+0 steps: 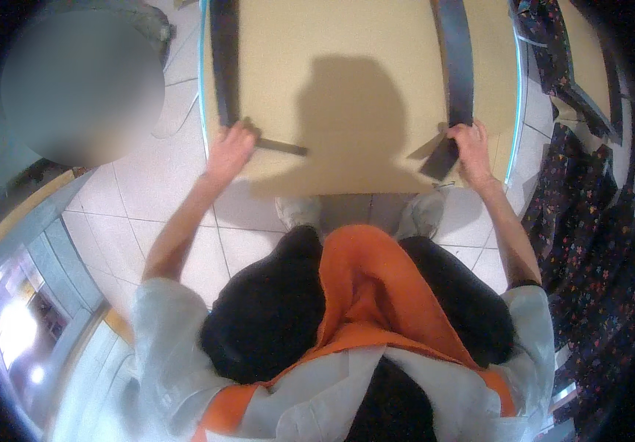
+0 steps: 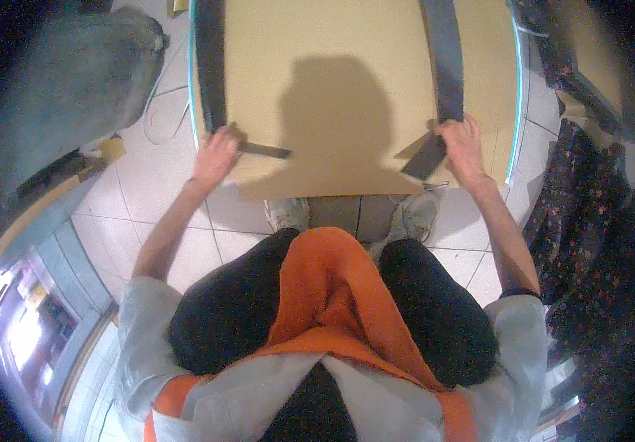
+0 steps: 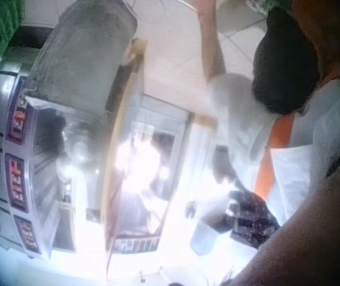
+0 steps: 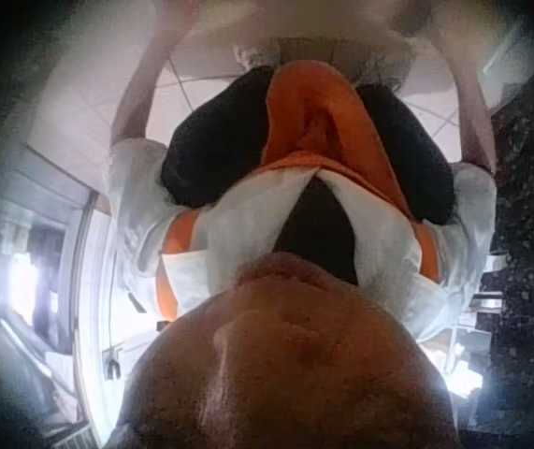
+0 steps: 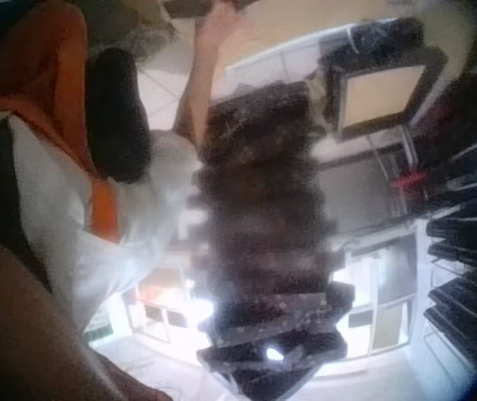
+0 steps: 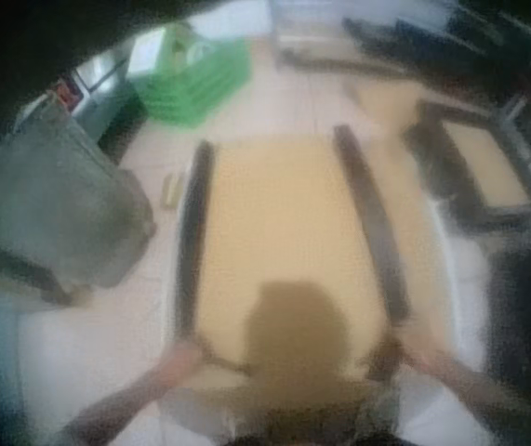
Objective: The person assembles rectangular frames by placing four black strips onto a flat cardboard sheet, aligning them to form a border, and then lifting the assembled frame to place it on a growing stack. This process is repeated multiple times throughout the clip.
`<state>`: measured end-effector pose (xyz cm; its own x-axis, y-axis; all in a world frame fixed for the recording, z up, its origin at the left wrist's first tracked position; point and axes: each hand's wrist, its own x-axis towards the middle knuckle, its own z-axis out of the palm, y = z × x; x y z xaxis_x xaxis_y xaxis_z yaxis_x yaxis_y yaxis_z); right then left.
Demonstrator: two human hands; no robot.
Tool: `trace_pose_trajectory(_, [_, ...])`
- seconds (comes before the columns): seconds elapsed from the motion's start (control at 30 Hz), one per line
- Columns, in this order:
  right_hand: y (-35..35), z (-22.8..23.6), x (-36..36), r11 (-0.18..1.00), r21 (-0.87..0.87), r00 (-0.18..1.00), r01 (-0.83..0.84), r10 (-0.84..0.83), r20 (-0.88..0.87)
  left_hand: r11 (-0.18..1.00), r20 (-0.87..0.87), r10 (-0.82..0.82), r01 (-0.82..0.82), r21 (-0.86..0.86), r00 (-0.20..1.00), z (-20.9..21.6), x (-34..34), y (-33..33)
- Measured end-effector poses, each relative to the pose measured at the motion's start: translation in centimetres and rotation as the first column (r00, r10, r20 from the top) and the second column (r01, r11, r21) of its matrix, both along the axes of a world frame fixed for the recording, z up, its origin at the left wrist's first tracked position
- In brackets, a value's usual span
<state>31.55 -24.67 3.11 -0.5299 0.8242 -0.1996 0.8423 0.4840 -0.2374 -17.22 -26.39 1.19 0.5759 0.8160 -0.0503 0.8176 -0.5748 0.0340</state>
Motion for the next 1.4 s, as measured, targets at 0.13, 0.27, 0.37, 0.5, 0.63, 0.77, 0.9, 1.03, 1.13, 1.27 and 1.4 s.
trace_pose_trajectory(0.13, [0.7, -1.0, -1.5, 0.958, 0.267, 0.995, -0.103, 0.099, 0.028, 0.991, -0.092, -0.136, 0.136, -0.011, 0.986, 0.0, 2.5, 2.8])
trace_pose_trajectory(0.27, [3.6, 0.2, -1.5, 0.982, 0.119, 0.984, -0.148, 0.133, 0.122, 0.986, 0.084, -0.138, 0.144, -0.082, 0.987, 1.1, 6.3, 2.9])
trace_pose_trajectory(0.37, [4.0, -0.3, -1.6, 0.958, 0.055, 0.951, -0.28, 0.27, 0.149, 0.978, 0.09, -0.173, 0.182, -0.101, 0.981, -0.4, 9.1, 2.8])
trace_pose_trajectory(0.5, [3.8, -1.3, -1.1, 0.933, 0.061, 0.932, -0.355, 0.349, 0.093, 0.951, 0.154, -0.254, 0.276, -0.141, 0.955, -2.4, 12.4, 3.5])
trace_pose_trajectory(0.63, [3.3, -1.7, -1.4, 0.885, 0.097, 0.889, -0.456, 0.458, -0.007, 0.88, 0.22, -0.401, 0.44, -0.177, 0.889, -2.2, 15.8, 4.8])
trace_pose_trajectory(0.77, [3.2, -1.3, -2.5, 0.909, 0.016, 0.909, -0.416, 0.416, -0.016, 0.82, 0.314, -0.452, 0.528, -0.22, 0.835, -0.7, 18.0, 5.9])
trace_pose_trajectory(0.9, [3.6, -1.0, -3.6, 0.925, -0.044, 0.926, -0.377, 0.378, 0.003, 0.888, 0.125, -0.437, 0.449, -0.098, 0.891, -4.4, 18.5, 4.6])
trace_pose_trajectory(1.03, [3.3, -1.2, -3.1, 0.939, -0.019, 0.94, -0.342, 0.342, 0.004, 0.885, 0.193, -0.447, 0.464, -0.048, 0.873, -2.9, 20.1, 5.3])
trace_pose_trajectory(1.13, [1.7, 2.0, -2.7, 0.995, 0.104, 0.983, 0.003, 0.016, -0.182, 0.887, 0.244, -0.435, 0.459, -0.053, 0.867, -3.3, 19.7, 5.3])
trace_pose_trajectory(1.27, [-8.9, -0.7, 1.5, 0.315, -0.472, 0.174, 0.824, -0.932, -0.318, 0.877, 0.195, -0.425, 0.455, -0.154, 0.884, -2.2, 20.2, 5.7])
trace_pose_trajectory(1.4, [-14.0, -2.6, 0.6, -0.054, -0.867, -0.24, 0.495, -0.968, -0.077, 0.84, 0.231, -0.408, 0.463, -0.284, 0.883, -1.3, 20.2, 6.3])
